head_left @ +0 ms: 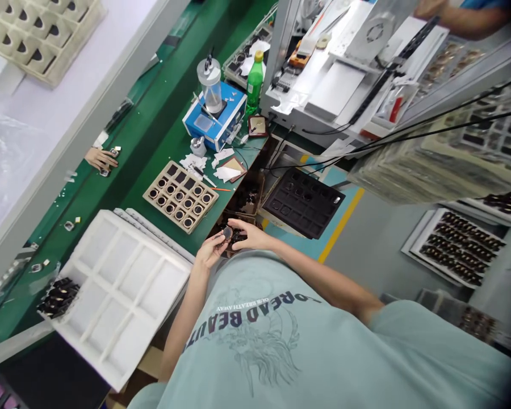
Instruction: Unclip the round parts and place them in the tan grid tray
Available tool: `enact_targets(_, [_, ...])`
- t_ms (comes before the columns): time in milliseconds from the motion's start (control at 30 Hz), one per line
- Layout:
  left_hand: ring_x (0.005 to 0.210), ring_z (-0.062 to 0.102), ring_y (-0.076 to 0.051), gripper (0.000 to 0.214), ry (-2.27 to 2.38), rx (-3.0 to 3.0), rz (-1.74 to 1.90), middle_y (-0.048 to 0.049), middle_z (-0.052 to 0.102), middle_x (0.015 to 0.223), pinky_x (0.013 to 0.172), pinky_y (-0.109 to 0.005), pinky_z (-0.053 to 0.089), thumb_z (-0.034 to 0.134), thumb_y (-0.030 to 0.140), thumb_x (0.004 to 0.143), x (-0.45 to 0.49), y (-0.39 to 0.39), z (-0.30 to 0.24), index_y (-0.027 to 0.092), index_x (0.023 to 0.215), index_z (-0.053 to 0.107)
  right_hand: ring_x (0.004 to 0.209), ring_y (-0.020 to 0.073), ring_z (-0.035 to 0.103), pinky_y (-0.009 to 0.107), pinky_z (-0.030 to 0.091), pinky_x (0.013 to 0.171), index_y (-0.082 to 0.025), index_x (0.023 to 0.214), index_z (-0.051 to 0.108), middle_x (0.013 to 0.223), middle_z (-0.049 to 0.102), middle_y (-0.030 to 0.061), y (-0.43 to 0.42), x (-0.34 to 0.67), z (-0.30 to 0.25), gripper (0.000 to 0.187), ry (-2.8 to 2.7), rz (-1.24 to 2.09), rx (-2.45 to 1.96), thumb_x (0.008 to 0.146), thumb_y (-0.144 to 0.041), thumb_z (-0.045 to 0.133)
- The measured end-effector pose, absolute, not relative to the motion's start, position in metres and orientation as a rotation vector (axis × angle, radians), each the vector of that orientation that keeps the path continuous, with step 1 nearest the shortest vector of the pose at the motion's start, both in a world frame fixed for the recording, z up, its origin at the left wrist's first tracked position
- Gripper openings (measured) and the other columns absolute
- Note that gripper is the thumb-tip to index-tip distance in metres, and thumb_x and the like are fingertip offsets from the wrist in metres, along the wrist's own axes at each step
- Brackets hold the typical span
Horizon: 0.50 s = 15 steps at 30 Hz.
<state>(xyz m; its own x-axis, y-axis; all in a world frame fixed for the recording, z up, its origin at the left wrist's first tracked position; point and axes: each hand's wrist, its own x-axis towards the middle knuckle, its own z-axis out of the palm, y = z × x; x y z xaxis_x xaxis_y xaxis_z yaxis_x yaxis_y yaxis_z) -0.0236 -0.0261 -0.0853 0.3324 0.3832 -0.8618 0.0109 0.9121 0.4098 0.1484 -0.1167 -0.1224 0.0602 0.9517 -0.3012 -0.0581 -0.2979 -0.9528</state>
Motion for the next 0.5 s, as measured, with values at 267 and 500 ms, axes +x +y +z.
enact_targets(267, [0.071,0.065,-0.012,0.010,1.112,0.212,0.138,-0.0074,0.067,0.083,0.072,-0.025,0.058,0.065,0.002,0.082,0.071,-0.013,-0.107,0.011,0.088,0.066,0.094,0.0222,0.069,0.035,0.054,0.089,-0.016,0.112,0.068,0.105,0.074,0.0090,-0.103,0.199,-0.115,0.048,-0.604,1.108,-1.646,0.073,-0.041,0.076])
enact_targets(500, [0.059,0.048,-0.014,0.020,1.358,0.080,0.143,-0.0029,0.048,0.070,0.055,-0.026,0.049,0.036,0.021,0.098,0.152,0.039,-0.142,0.018,0.083,0.050,0.101,0.0279,0.067,0.033,0.049,0.087,-0.018,0.092,0.069,0.097,0.073,0.0113,-0.064,0.267,-0.105,0.026,-0.763,0.731,-2.268,0.078,-0.039,0.075])
